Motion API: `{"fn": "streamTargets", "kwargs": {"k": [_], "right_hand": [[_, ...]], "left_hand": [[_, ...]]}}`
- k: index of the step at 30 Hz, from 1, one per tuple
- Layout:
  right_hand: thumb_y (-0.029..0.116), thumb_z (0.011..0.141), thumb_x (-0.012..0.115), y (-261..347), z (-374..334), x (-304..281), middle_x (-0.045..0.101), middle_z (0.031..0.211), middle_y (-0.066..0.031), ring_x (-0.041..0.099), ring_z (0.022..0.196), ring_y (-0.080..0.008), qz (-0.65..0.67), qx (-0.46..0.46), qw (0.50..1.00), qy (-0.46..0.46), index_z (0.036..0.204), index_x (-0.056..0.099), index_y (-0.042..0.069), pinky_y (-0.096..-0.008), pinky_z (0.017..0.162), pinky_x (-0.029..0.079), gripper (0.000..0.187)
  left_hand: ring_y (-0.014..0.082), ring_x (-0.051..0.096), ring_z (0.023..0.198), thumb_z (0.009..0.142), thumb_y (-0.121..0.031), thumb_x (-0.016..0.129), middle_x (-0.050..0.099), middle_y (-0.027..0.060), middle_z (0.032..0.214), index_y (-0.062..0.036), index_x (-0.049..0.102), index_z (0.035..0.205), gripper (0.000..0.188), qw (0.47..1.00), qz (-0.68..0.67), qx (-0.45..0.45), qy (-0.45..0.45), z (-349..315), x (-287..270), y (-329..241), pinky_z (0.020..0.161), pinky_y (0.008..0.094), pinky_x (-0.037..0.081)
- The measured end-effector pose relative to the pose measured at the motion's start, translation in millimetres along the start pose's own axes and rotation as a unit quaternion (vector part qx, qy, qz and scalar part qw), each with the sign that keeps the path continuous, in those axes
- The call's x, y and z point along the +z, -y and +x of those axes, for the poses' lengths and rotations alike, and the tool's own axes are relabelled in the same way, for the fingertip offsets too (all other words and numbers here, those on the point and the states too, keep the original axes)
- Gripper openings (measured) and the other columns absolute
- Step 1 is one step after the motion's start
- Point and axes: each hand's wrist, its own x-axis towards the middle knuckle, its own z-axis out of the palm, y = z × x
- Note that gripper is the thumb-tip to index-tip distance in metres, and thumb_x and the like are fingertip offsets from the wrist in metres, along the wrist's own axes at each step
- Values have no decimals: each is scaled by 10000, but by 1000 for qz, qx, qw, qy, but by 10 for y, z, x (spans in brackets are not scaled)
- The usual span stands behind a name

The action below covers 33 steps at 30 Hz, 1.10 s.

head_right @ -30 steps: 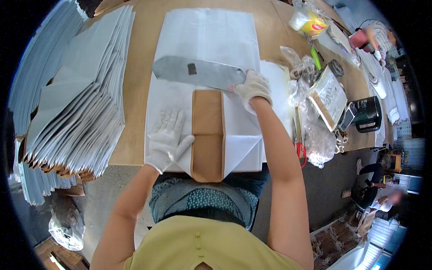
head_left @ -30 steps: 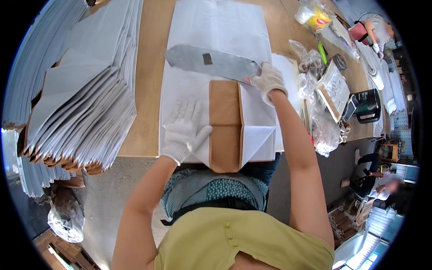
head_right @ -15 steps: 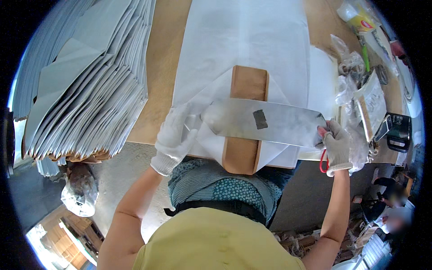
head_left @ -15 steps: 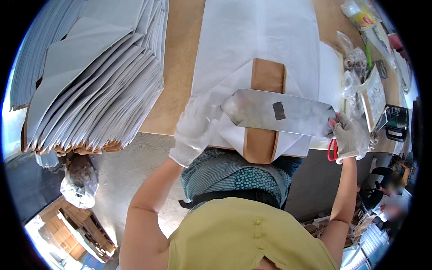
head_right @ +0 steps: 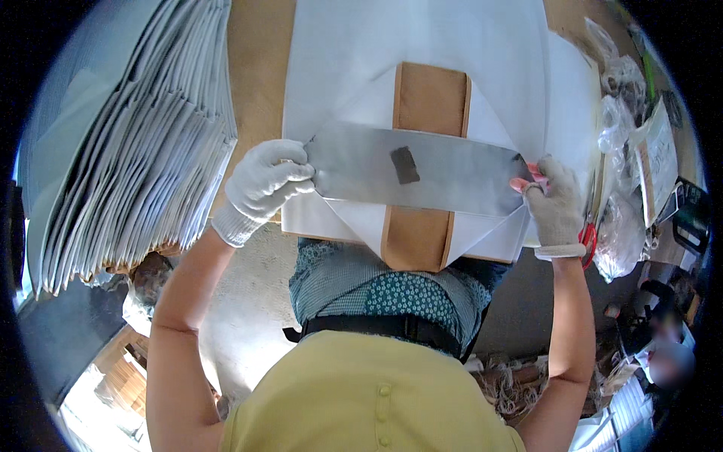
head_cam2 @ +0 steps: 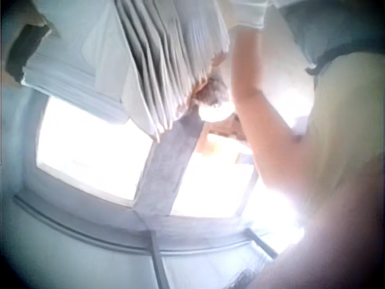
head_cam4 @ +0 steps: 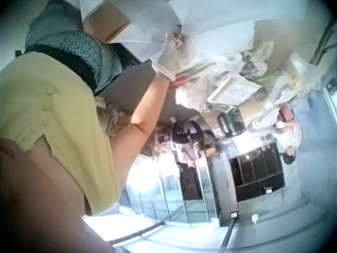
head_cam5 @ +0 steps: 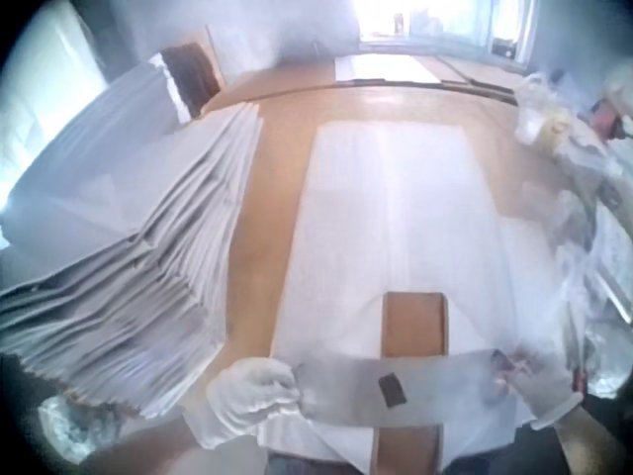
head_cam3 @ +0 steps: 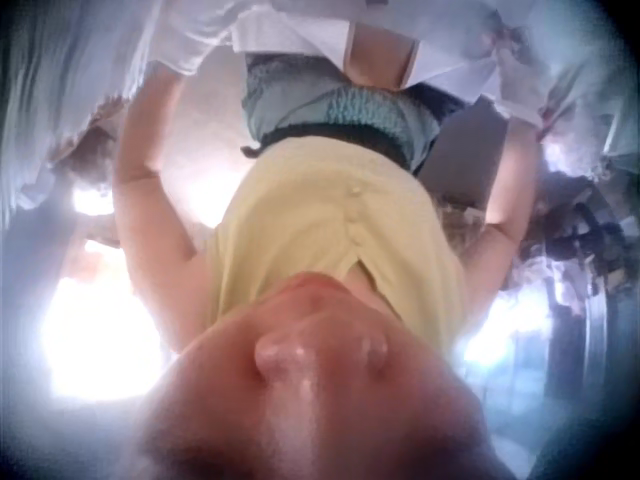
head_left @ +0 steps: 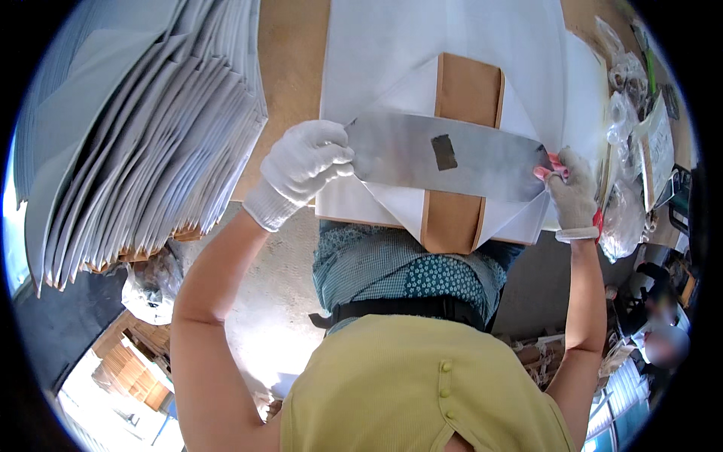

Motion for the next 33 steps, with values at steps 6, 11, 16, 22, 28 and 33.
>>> {"fn": "streamTargets", "kwargs": {"k": [6,11,16,22,28,33], "right_hand": [[209,765,862,407,275,-142,700,935,-90,679,982,-312,-330,-176,925,70,1025,643,88,-437,853,529,360],[132,785,847,746,642,-107,707,985,-145,693,981,-364,-312,-64,924,210,1109,635,93,-438,905,546,389],[101,791,845,493,492,-183,661,1255,-150,612,1214,-400,-102,42,959,260,1168,646,119,-468,981,526,427],[210,774,879,385,-165,-241,619,1356,-111,557,1304,-373,-164,-191,954,161,1151,687,144,-469,1048,492,428],[286,740,892,350,-55,-34,722,1053,2,663,1120,-282,-217,-267,936,72,1085,711,158,-421,909,553,410],[308,675,935,539,161,-15,623,1358,-71,592,1277,-332,-266,-196,938,101,1282,638,173,-435,1066,497,689]], "left_hand": [[259,654,915,717,-109,830,626,68,960,-56,650,945,295,982,182,34,39,172,76,-298,758,406,552],[284,639,983,712,-201,776,608,51,960,-115,649,945,279,943,306,14,132,331,456,-671,866,435,508],[263,613,823,649,-168,755,593,39,840,-121,627,826,223,963,228,11,145,490,516,-642,774,393,485],[294,615,789,661,-84,793,610,55,773,-106,657,769,175,997,45,-56,20,404,555,-530,782,418,467],[314,637,907,690,-103,833,673,87,914,-83,698,873,228,976,76,-206,3,527,637,-799,830,449,485],[309,644,1062,667,-149,866,684,153,1088,-82,729,1153,509,937,212,-267,-71,849,523,-764,959,440,518]]}}
